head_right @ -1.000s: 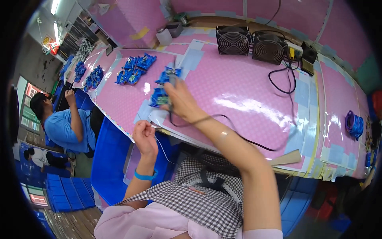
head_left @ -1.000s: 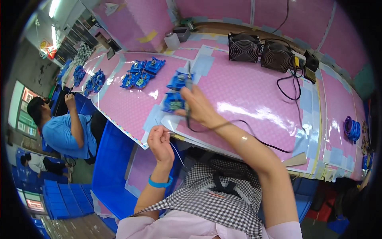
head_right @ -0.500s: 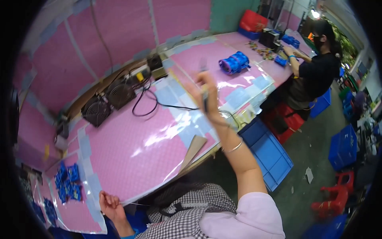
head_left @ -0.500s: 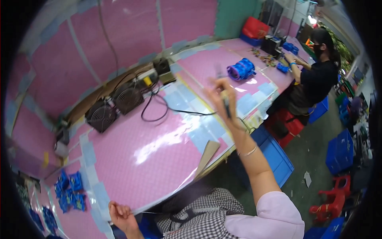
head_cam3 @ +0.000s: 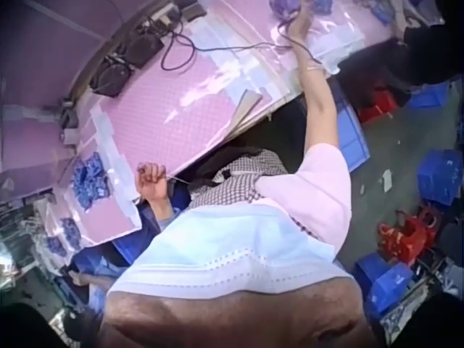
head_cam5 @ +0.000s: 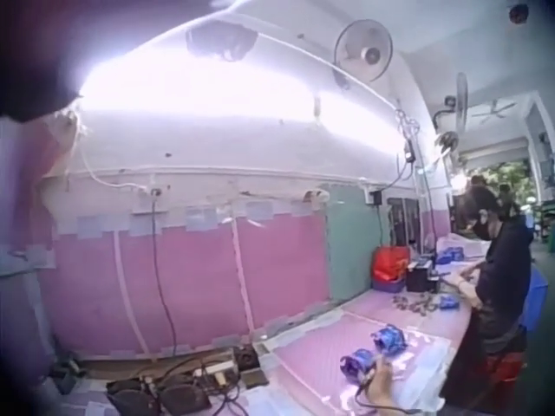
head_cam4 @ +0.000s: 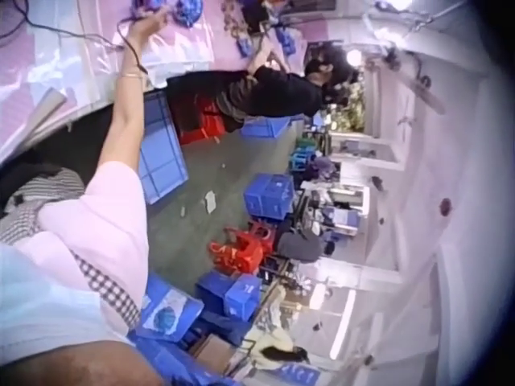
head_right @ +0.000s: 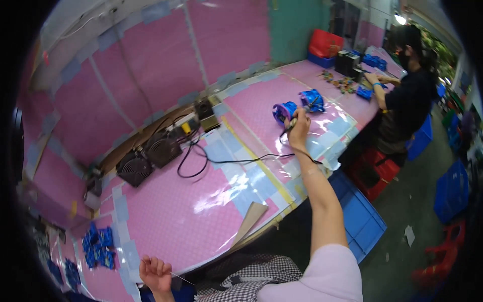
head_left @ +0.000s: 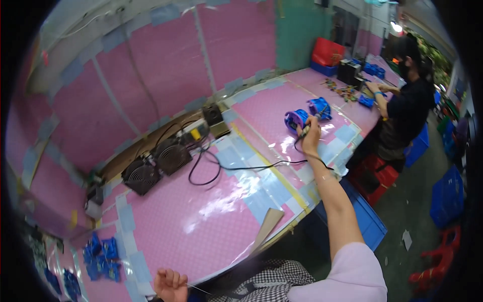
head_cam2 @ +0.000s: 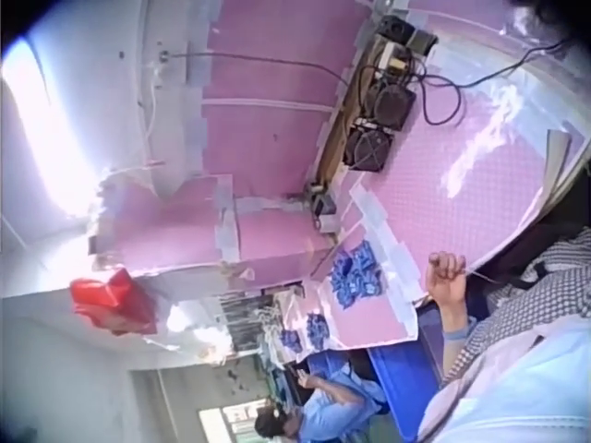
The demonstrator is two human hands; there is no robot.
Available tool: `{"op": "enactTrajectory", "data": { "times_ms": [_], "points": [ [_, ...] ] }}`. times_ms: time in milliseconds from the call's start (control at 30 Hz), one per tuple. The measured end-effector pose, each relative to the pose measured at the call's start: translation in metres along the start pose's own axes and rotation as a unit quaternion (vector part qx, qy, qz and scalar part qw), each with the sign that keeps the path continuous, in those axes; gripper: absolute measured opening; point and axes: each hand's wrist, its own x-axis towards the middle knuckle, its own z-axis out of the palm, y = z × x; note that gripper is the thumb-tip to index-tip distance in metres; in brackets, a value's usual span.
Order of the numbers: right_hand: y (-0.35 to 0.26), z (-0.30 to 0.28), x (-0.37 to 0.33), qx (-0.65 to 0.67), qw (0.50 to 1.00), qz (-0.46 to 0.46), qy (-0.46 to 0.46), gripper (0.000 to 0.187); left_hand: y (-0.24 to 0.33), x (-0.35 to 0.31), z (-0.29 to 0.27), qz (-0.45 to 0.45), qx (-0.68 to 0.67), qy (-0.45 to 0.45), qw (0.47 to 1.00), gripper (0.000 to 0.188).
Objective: Soldering a blue cooling fan onto a circuit board at an industrial workstation.
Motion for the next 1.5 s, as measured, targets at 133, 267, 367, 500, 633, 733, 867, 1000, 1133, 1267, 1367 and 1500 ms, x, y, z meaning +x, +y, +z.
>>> {"op": "enactTrajectory", "data": {
  "times_ms": [133,267,367,500,633,733,867,1000,1133,1267,1367,1500],
  "points": [
    [-0.104,-0.022,-0.084,0.204,0.964,-0.041,-0.165,0.037,0.002,0.011,0.033,-0.002,0.121,0.066,0.990,0.008],
    [-0.195,-0.046,-0.174,0.336,0.886,0.002,-0.320,0.042,-0.015,0.050,0.074,0.110,0.596,0.149,0.781,0.016],
    [-0.229,-0.050,-0.196,0.346,0.854,-0.031,-0.386,0.040,-0.013,0.053,0.067,0.145,0.657,0.148,0.725,0.016],
    [-0.262,-0.044,-0.165,0.199,0.887,-0.089,-0.408,0.036,-0.014,0.049,0.056,0.197,0.709,0.113,0.668,0.017],
    [-0.262,-0.036,-0.157,0.085,0.905,-0.109,-0.402,0.033,-0.029,0.057,0.063,0.039,0.786,0.048,0.615,0.038],
    [-0.243,-0.040,-0.167,0.135,0.895,-0.120,-0.407,0.028,-0.035,0.048,0.056,0.027,0.798,0.024,0.601,0.044],
    [-0.222,-0.040,-0.175,0.260,0.849,-0.204,-0.411,0.023,-0.034,0.025,0.052,0.136,0.776,0.061,0.613,0.035],
    [-0.214,-0.038,-0.185,0.309,0.792,-0.188,-0.491,0.020,-0.038,0.025,0.055,0.204,0.762,0.071,0.610,0.030],
    [-0.230,-0.058,-0.186,0.329,0.773,-0.201,-0.504,0.020,-0.045,0.033,0.048,0.185,0.764,0.093,0.611,0.032],
    [-0.223,-0.071,-0.192,0.354,0.828,-0.178,-0.397,0.018,-0.012,0.032,0.057,0.094,0.688,0.155,0.703,0.032],
    [-0.242,-0.079,-0.187,0.285,0.851,-0.171,-0.407,0.024,0.005,0.035,0.071,0.036,0.684,0.188,0.704,0.034],
    [-0.252,-0.047,-0.199,0.339,0.798,-0.208,-0.452,0.025,-0.017,0.034,0.044,0.245,0.803,0.080,0.537,0.033]
  ]
}}
